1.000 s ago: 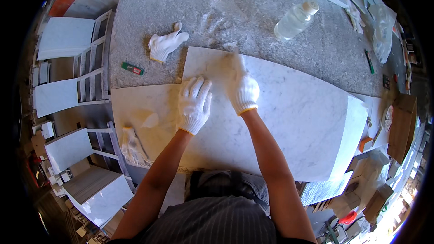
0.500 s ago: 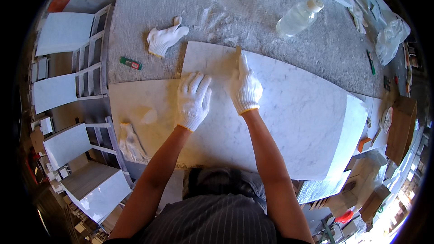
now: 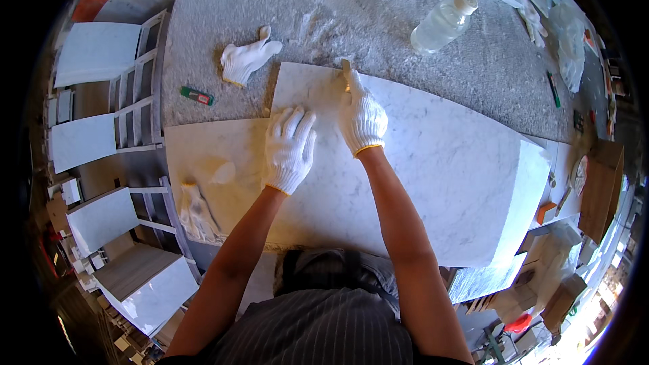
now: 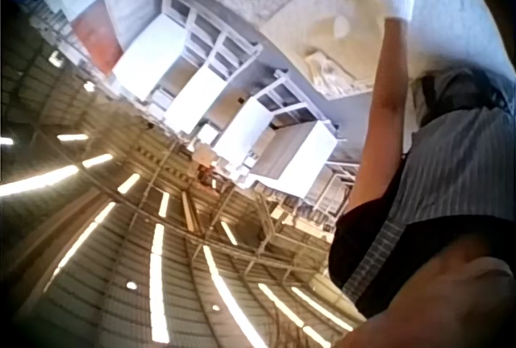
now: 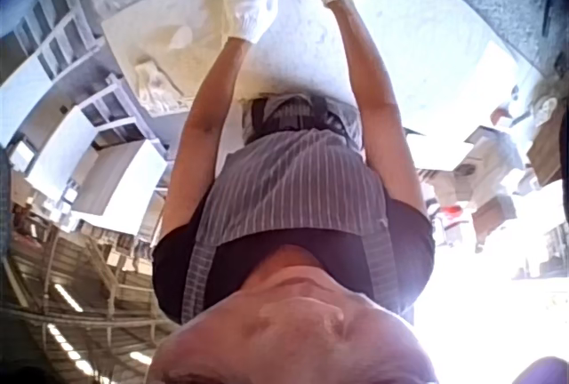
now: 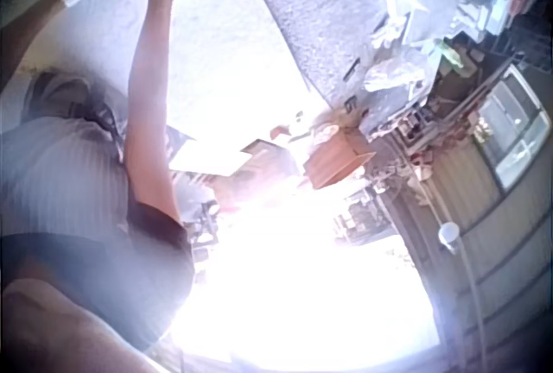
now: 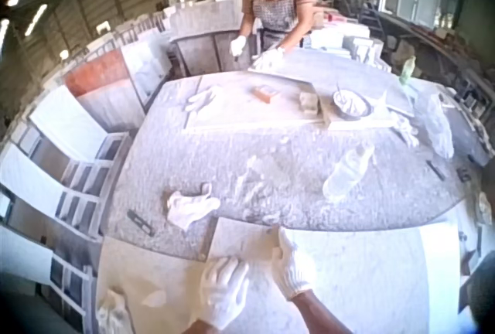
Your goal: The person cleans a large white stone slab on a workbench using a scraper, a sponge, and a cloth. They scrape the surface, wipe it with a sponge, and then wipe it again with a cloth. The person also moves the slab on the table during the process.
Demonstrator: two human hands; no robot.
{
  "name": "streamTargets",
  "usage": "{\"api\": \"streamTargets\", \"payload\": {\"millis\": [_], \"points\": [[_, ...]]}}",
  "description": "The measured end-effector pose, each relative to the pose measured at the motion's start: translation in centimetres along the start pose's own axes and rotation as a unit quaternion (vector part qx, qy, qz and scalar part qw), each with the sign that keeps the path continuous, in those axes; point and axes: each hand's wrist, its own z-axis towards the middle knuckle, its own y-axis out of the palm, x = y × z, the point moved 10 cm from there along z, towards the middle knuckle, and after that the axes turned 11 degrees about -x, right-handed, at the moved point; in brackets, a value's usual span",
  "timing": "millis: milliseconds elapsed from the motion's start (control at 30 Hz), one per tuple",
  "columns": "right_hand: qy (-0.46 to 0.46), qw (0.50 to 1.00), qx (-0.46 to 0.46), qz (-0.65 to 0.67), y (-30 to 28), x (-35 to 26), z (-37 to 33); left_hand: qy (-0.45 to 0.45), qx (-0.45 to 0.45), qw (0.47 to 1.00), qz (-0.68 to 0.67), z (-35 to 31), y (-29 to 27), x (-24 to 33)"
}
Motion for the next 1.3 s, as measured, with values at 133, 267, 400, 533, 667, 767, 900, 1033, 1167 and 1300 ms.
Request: {"api": "streamTargets", "payload": {"millis": [133,267,400,533,667,767,900,1033,1167,1300], "points": [[-0.017,1.0,0.006,0.013,0.0,1.2,-0.1,-0.002,-0.005,1.0,-0.005,0.0,-0.1,0.1],[0.017,0.999,-0.017,0.025,-0.4,1.8,-0.8,-0.01,-0.006,1.0,-0.005,-0.2,-0.2,-0.2],[-0.014,1.0,0.018,-0.019,-0.1,0.6,-0.1,0.003,-0.006,1.0,0.002,0.1,0.0,0.0],[-0.003,1.0,0.006,-0.022,0.1,1.4,-0.1,0.004,0.003,1.0,0.003,-0.1,-0.1,0.1],[0.023,0.999,-0.023,-0.025,0.2,1.0,-0.1,0.001,0.007,1.0,0.003,0.0,-0.3,0.0],[-0.023,0.999,-0.005,-0.042,1.1,0.4,0.6,0.007,0.003,1.0,0.001,0.0,0.0,0.1],[-0.014,1.0,-0.013,-0.016,0.2,0.3,0.1,0.006,0.003,1.0,0.0,-0.1,-0.1,-0.1],[-0.002,0.999,-0.027,-0.026,0.6,0.4,0.3,0.004,0.004,1.0,0.002,-0.2,-0.1,0.1],[-0.034,0.999,-0.007,-0.034,0.9,-0.1,0.8,0.005,0.001,1.0,0.006,0.0,-0.2,0.2],[-0.004,1.0,-0.009,0.014,0.1,0.5,0.2,0.003,0.008,1.0,0.0,-0.4,-0.1,0.0]]}}
